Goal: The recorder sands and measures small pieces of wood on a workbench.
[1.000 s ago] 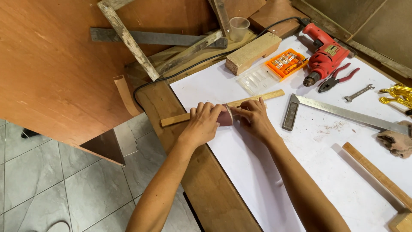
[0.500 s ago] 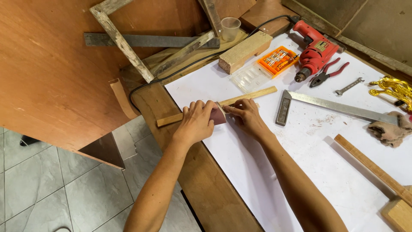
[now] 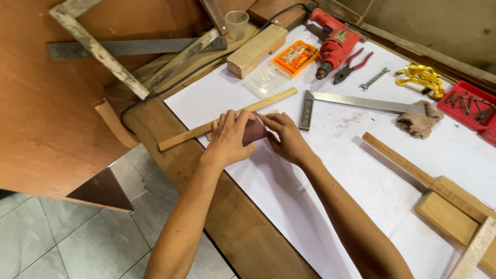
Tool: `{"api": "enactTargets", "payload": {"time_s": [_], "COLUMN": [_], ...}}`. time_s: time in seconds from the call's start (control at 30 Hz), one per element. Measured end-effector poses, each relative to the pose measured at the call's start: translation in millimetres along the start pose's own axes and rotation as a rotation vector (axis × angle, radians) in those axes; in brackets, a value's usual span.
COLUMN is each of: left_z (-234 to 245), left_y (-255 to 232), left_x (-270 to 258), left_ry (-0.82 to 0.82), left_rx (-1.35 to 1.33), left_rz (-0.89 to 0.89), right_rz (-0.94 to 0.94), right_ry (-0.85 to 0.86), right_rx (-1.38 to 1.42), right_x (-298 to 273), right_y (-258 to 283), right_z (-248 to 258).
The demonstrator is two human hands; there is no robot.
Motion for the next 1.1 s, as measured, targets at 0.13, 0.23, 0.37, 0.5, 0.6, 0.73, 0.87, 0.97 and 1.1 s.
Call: {"api": "enactTargets", "payload": {"time_s": [0.13,0.23,0.37,0.5,0.6,0.73,0.87,0.97,1.1], "left_z": [-10.3,-25.9,-40.0,-60.0,-75.5,-94.8,-106.6,-115.9,-123.8], "left_y": [-29.1,-47.7,-80.5,-112.1,-137.1,-168.6,-200.9,-221.2,-252.3], "left_x": [5.1,9.4,15.8,25.0,31.5,34.6,33.1,33.4,30.3], "left_ry": [0.008,0.046,0.057,0.101,0.105,0.12,0.152,0.168,0.255], "left_rx": [-0.048,-0.037,-0.047,-0.047,-0.063,-0.078,-0.099,-0.097,-0.084], "left_rz": [-0.047,-0.076,-0.168,-0.23,-0.305,-0.393,-0.443,-0.488,-0.504], "right_rz": [-0.066,-0.194,-0.174,-0.249,-0.29,-0.332,-0.353,-0.386,-0.431], "right_ry": [-0.062,-0.057,-0.126,-0.15,-0.185,-0.236,-0.272,-0.295,-0.328], "right_rx": [-0.006,0.047,-0.005,-0.016,-0.028,-0.064,-0.1,-0.142,-0.183], "right_x": [-31.7,-57.3,-89.9,-126.1,-153.2,-188.7,-221.1,-243.6,-273.2], "right_y": [-1.0,-1.3,3.3,3.9,8.5,12.1,10.0,9.7,18.1], "right_z": [19.3,32.1,53.8,71.5,86.6,103.6,118.3,127.4,141.3]}}
Point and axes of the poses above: each hand's wrist, its own x-axis towards the middle knuckle, its own z-axis out of the back of the hand, y = z × x, the point moved 4 cm from there along x, towards the middle knuckle, and after that the axes turned 11 degrees about y, right-handed, at the moved point
